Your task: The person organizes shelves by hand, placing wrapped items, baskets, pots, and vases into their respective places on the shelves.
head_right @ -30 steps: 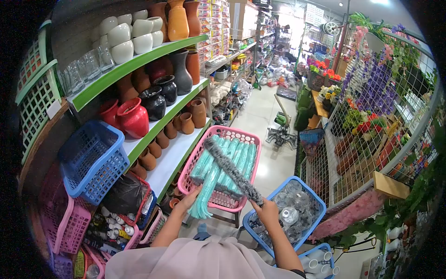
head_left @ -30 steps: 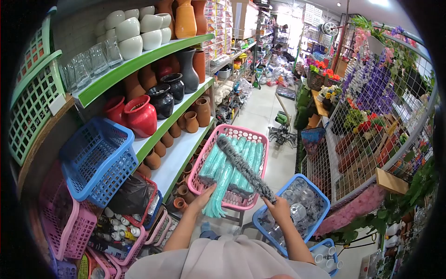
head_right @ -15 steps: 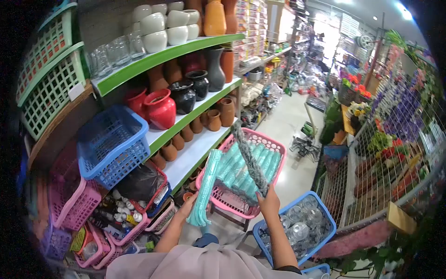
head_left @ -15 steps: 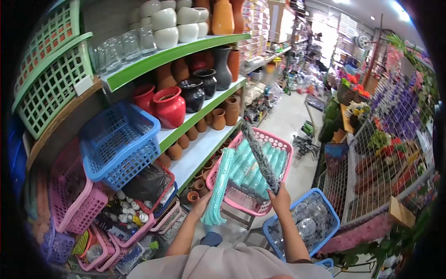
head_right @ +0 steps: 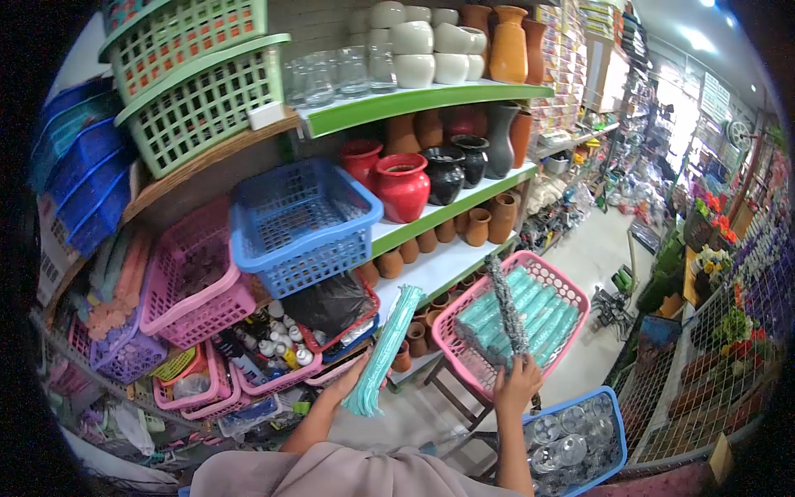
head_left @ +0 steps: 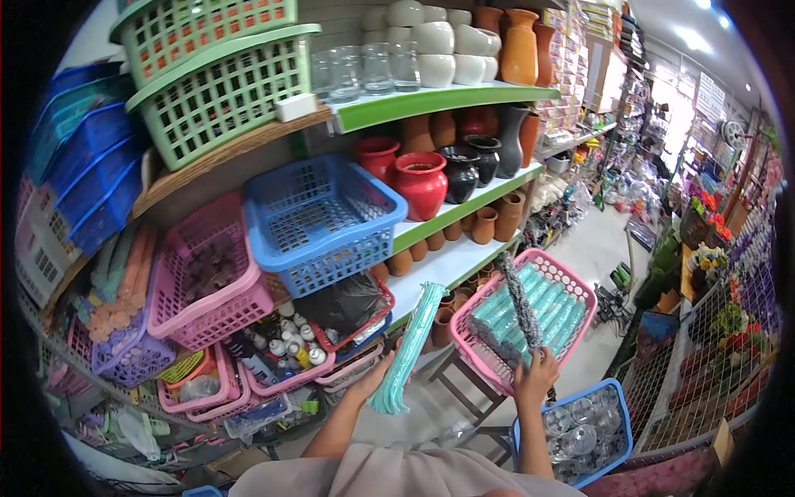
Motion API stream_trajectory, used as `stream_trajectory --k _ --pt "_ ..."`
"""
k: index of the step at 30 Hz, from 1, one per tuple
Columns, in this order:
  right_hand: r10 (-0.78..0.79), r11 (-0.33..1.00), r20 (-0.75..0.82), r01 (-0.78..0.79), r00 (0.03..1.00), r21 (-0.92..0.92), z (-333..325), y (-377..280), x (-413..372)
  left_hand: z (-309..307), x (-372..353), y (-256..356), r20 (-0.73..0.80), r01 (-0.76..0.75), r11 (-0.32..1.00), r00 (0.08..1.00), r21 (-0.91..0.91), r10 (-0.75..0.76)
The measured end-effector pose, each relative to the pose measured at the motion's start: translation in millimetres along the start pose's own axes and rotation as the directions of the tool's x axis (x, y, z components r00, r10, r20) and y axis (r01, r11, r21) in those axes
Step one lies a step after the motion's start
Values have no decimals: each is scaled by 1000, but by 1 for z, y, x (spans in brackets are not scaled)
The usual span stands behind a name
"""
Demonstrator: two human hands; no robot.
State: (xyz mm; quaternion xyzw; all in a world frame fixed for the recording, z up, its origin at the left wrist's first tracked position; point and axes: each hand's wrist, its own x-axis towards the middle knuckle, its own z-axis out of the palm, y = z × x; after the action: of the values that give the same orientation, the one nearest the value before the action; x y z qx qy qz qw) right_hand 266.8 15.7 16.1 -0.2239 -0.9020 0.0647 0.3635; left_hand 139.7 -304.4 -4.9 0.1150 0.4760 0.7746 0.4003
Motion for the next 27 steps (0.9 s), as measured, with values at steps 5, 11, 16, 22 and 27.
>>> stream_trajectory --k 5,11,16,22,27 --pt "-237 521 603 -424 762 741 -13 -110 -59 7 -70 15 -85 -187 941 972 280 219" --pt "-716 13 488 -688 500 725 2 -238 -158 -30 -172 -16 -230 -262 821 877 507 422" --pt "-854 68 480 -873 198 483 -42 -314 -199 -35 -284 -8 -346 -363 768 734 528 584" --pt "-930 306 355 -748 -101 589 -81 -383 -251 -26 -402 -3 -412 -346 689 602 637 684" --pt "-937 347 290 -582 -193 735 -135 -427 -252 -42 -453 -19 -382 -400 578 470 711 796"
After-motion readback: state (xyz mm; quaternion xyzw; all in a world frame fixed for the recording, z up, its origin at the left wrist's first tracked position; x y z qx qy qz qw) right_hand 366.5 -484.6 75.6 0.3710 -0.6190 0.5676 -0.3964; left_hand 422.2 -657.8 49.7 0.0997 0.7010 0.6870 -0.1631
